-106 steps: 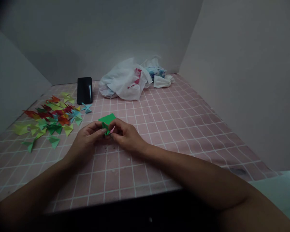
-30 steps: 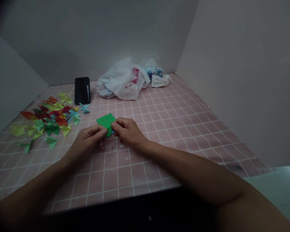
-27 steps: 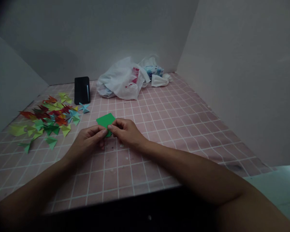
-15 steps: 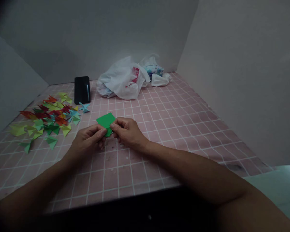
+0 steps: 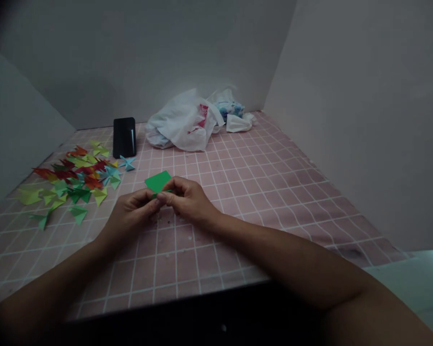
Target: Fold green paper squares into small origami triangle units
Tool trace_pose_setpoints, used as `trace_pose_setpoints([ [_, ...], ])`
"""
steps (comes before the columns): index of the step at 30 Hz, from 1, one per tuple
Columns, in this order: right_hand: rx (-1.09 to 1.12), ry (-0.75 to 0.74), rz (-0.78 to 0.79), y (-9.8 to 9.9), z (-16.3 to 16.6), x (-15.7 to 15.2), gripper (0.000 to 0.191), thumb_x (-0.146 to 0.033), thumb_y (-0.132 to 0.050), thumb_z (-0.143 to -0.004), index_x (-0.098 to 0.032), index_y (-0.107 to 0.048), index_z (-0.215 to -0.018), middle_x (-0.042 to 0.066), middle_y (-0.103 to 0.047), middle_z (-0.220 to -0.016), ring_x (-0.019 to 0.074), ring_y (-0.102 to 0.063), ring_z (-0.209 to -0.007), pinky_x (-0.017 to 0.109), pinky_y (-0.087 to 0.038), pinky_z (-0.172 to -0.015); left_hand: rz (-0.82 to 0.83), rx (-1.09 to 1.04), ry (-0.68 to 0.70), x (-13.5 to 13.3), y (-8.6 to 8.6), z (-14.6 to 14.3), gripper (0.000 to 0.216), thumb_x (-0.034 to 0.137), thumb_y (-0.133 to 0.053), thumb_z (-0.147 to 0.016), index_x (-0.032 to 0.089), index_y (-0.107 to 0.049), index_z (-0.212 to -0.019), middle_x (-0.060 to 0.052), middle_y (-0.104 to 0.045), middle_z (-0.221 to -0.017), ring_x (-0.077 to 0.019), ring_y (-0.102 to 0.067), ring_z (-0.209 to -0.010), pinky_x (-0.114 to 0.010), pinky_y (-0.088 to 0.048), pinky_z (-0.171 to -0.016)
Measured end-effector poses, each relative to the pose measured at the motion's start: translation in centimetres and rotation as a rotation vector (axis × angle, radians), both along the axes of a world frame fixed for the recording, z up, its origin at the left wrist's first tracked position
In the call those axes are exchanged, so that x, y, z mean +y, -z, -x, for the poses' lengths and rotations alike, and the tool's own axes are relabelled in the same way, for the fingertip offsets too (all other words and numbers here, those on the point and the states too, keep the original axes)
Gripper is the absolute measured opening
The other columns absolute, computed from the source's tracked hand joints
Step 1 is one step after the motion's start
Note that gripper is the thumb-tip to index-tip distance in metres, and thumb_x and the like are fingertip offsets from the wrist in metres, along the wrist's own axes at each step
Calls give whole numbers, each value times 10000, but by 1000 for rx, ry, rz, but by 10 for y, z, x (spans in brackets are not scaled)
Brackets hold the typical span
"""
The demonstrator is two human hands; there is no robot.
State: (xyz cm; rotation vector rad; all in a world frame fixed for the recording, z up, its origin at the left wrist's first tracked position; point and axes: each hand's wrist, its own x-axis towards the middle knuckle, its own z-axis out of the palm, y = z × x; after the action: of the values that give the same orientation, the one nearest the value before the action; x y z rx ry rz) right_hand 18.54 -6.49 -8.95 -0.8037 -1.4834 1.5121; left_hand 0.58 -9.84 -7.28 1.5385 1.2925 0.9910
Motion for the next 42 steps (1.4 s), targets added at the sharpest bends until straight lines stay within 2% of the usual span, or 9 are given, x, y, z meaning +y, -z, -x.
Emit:
trace_pose_setpoints([
  [7, -90, 45, -274, -7, -4, -1, 194, -355, -676, -908, -197, -679, -797, -31, -598, -640, 107, -549, -571, 262, -436, -589, -310, 93, -6, 2, 0, 4, 147, 285, -711, -870, 195, -719, -755, -2, -641, -692, -144, -577, -658, -268, -436, -632],
  [10, -99, 59, -349, -8, -5, -3, 211, -360, -677, -922, -198, -679, -786, -20, -618, -669, 108, -568, -576, 270, -446, -593, -344, 44, -5, 0, -2, 4, 131, 271, -701, -888, 202, -729, -780, -6, -650, -713, -149, -597, -675, -272, -462, -650],
  [16, -122, 55, -144, -5, -4, -2, 261, -384, -680, -897, -197, -603, -731, -36, -590, -604, 92, -529, -498, 240, -411, -493, -268, 94, 38, 3, 2, 6, 258, 304, -568, -988, 196, -663, -774, -10, -643, -721, -160, -620, -693, -284, -499, -681],
  [19, -52, 83, 35, -1, -1, 2, 282, -412, -686, -865, -200, -575, -715, -49, -573, -564, 89, -507, -435, 231, -395, -438, -526, 231, -81, 7, 7, 6, 139, 321, -719, -899, 214, -681, -978, -46, -689, -977, -194, -651, -865, -327, -542, -802],
  [23, 39, 54, 136, 2, 1, 2, 286, -399, -697, -862, -200, -559, -710, -53, -555, -522, 88, -502, -439, 222, -389, -457, -724, 365, -14, 5, 11, 2, 154, 277, -779, -872, 224, -666, -963, -39, -687, -933, -206, -656, -899, -336, -547, -829],
  [29, 30, -26, 92, -1, 0, 1, 261, -403, -698, -874, -202, -563, -775, -53, -545, -578, 96, -497, -517, 232, -394, -518, -583, 342, 6, -1, 13, -2, 59, 236, -693, -924, 206, -659, -960, -40, -694, -869, -191, -690, -803, -321, -548, -761],
  [34, 2, -105, -48, -7, -1, 0, 402, -562, -621, -924, -197, -561, -767, -30, -543, -671, 105, -506, -595, 248, -405, -552, -379, 201, -40, 0, 11, -3, 130, 305, -710, -886, 209, -629, -921, -23, -707, -832, -181, -700, -751, -305, -556, -732],
  [37, 49, -112, 0, -4, 0, 0, 450, -626, -538, -964, -202, -562, -816, -31, -549, -676, 99, -517, -565, 251, -424, -541, -298, 114, -61, -1, 8, -4, 119, 304, -681, -892, 205, -616, -882, -8, -690, -767, -154, -666, -679, -274, -519, -660],
  [42, 87, -56, 79, 3, 2, 4, 303, -455, -716, -883, -222, -524, -917, -70, -567, -659, 82, -475, -481, 224, -386, -457, -103, -149, -120, -1, 5, -4, 173, 315, -721, -855, 188, -605, -837, 7, -677, -739, -144, -681, -672, -266, -548, -662],
])
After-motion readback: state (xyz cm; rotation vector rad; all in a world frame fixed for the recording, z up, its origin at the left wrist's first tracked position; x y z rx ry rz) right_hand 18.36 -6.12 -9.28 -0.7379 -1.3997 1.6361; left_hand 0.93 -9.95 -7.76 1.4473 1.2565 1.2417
